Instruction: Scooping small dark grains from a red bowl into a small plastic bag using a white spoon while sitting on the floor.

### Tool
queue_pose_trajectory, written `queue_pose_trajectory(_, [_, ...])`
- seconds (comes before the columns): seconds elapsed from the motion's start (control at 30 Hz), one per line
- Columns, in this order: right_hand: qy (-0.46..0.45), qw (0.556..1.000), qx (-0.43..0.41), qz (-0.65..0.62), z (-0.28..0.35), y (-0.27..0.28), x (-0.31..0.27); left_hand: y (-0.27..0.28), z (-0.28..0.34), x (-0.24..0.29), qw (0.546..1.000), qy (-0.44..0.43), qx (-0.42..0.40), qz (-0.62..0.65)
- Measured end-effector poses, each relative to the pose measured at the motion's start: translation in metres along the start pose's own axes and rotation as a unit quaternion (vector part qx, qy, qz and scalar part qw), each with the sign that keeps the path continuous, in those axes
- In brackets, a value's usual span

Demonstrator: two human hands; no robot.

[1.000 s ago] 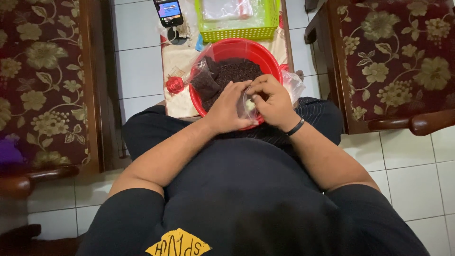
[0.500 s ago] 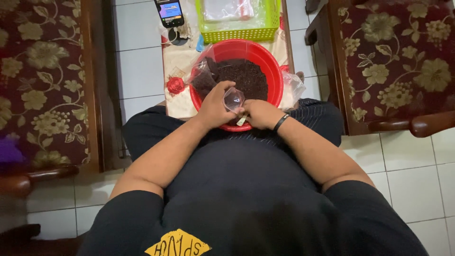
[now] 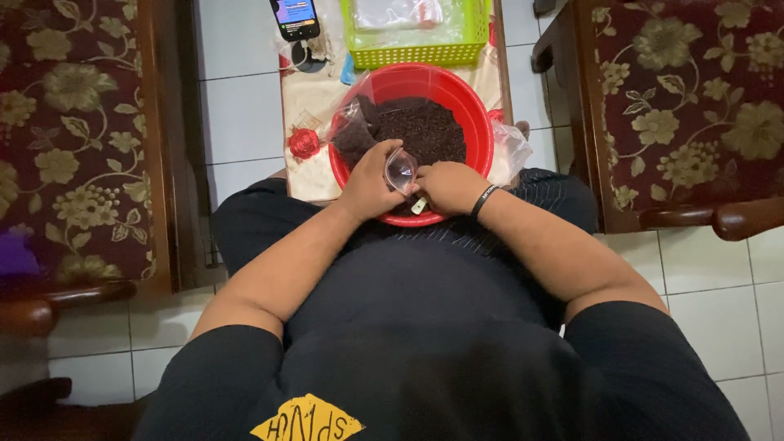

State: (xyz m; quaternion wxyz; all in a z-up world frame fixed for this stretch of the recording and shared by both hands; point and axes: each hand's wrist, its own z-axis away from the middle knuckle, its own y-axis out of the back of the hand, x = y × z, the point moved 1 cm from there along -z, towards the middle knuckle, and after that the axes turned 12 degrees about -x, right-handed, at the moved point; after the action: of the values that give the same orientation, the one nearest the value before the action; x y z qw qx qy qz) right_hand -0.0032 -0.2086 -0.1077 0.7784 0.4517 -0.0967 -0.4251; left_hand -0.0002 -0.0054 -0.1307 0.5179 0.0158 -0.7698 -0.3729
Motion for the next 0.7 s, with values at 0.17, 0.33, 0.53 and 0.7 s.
queue_pose_trajectory(0.17, [0.004,1.000,-0.008,0.009,-0.002,-0.003,0.004,-0.001,-0.001,-0.002,1.000,0.002,0.001,0.006])
queue_pose_trajectory(0.33, [-0.019,0.997,-0.059,0.036,-0.009,-0.002,0.005,0.003,-0.001,0.001,1.000,-0.004,-0.005,0.008])
queue_pose_trajectory(0.53, [-0.015,0.999,-0.018,0.033,0.018,0.022,-0.007,0.006,-0.001,0.003,1.000,0.013,-0.009,0.012])
queue_pose_trajectory(0.7, [-0.063,0.987,0.119,-0.086,0.016,0.006,0.019,0.006,0.000,0.003,0.999,0.021,-0.013,0.021])
